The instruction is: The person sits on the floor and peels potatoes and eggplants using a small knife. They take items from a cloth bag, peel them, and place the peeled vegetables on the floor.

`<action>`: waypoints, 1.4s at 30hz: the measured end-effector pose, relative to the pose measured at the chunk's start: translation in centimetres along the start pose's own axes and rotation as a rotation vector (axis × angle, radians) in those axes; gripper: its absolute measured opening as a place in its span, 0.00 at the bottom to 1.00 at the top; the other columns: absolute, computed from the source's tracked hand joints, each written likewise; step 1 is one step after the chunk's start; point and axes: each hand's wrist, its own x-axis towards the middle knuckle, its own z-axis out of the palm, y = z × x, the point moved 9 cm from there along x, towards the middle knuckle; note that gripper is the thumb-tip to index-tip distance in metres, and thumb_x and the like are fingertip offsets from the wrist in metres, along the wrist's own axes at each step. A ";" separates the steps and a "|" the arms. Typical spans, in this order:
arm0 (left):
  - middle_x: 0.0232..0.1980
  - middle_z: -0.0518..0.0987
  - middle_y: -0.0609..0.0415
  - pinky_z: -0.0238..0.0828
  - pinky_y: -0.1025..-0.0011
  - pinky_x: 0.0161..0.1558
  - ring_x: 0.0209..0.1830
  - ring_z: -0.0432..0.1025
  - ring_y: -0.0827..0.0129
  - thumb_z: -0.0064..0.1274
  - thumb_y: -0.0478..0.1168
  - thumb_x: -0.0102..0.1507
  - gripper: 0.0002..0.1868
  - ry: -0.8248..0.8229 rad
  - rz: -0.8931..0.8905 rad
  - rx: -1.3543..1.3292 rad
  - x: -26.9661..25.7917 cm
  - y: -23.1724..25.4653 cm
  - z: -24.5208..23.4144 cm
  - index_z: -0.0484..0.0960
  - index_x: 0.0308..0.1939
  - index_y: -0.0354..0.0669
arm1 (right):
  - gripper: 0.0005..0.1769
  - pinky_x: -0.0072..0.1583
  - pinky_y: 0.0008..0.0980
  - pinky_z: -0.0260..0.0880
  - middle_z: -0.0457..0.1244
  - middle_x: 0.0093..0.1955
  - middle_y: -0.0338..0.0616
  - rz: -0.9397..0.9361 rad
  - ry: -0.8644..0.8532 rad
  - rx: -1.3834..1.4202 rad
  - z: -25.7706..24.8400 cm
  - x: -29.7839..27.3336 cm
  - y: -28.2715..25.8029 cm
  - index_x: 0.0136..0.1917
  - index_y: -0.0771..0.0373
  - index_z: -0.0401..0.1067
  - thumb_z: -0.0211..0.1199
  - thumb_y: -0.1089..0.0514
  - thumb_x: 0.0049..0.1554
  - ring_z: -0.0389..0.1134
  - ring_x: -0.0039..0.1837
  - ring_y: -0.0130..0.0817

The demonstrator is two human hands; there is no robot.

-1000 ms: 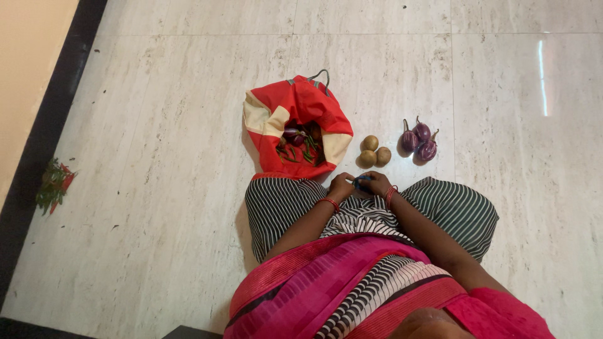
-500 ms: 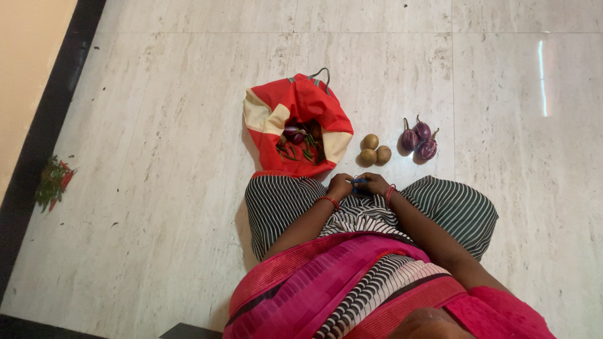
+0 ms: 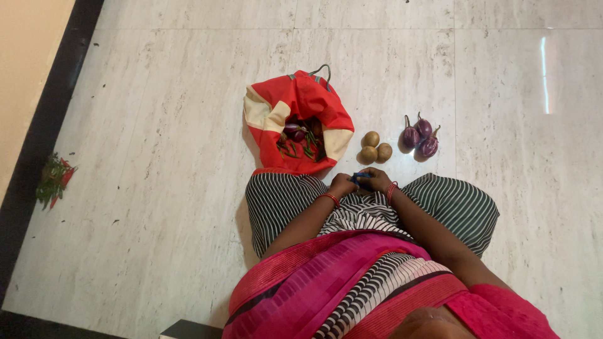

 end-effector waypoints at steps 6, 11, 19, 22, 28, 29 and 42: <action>0.47 0.85 0.43 0.75 0.64 0.51 0.49 0.80 0.55 0.64 0.40 0.50 0.19 0.158 -0.029 -0.020 -0.2 -0.3 -1.1 0.87 0.46 0.44 | 0.17 0.54 0.28 0.75 0.72 0.49 0.41 -0.017 -0.085 0.147 0.8 0.6 0.6 0.54 0.63 0.77 0.73 0.59 0.51 0.73 0.49 0.26; 0.55 0.84 0.45 0.73 0.63 0.57 0.57 0.77 0.54 0.57 0.36 0.55 0.18 0.311 -0.087 -0.084 -0.2 -0.9 -2.3 0.88 0.50 0.49 | 0.14 0.53 0.29 0.74 0.72 0.47 0.44 0.020 -0.113 0.001 0.9 1.5 2.7 0.52 0.66 0.77 0.72 0.60 0.53 0.72 0.48 0.29; 0.50 0.84 0.45 0.74 0.63 0.54 0.53 0.79 0.55 0.65 0.37 0.52 0.18 0.214 -0.063 0.003 0.7 -1.9 -0.9 0.87 0.46 0.49 | 0.30 0.55 0.31 0.74 0.70 0.51 0.42 -0.018 -0.188 0.048 1.9 1.1 2.0 0.62 0.59 0.67 0.74 0.58 0.48 0.72 0.52 0.29; 0.46 0.86 0.46 0.76 0.63 0.51 0.47 0.81 0.57 0.62 0.39 0.56 0.14 0.189 -0.031 0.011 1.1 -1.4 -0.4 0.88 0.46 0.48 | 0.29 0.56 0.32 0.74 0.70 0.51 0.44 -0.097 -0.186 -0.129 1.8 0.2 0.5 0.61 0.60 0.72 0.76 0.57 0.47 0.71 0.52 0.30; 0.41 0.86 0.45 0.79 0.67 0.43 0.39 0.83 0.62 0.59 0.38 0.59 0.12 0.129 0.070 -0.195 1.3 -0.8 0.7 0.86 0.47 0.40 | 0.23 0.57 0.32 0.73 0.73 0.49 0.46 -0.067 0.022 -0.302 -0.4 0.4 0.8 0.55 0.63 0.79 0.75 0.49 0.50 0.74 0.51 0.32; 0.41 0.86 0.44 0.80 0.67 0.41 0.38 0.83 0.63 0.59 0.38 0.60 0.12 0.114 0.071 -0.228 1.3 -0.8 0.9 0.86 0.47 0.40 | 0.24 0.57 0.32 0.73 0.73 0.49 0.46 -0.084 0.006 -0.304 -0.3 0.5 0.9 0.55 0.62 0.79 0.74 0.48 0.49 0.74 0.51 0.32; 0.52 0.83 0.43 0.73 0.60 0.55 0.53 0.77 0.53 0.57 0.46 0.60 0.21 0.057 0.151 0.076 1.2 -0.4 2.2 0.82 0.55 0.44 | 0.20 0.47 0.36 0.74 0.69 0.42 0.46 -0.119 0.684 0.048 -7.9 -1.3 0.9 0.49 0.62 0.71 0.73 0.51 0.50 0.73 0.44 0.35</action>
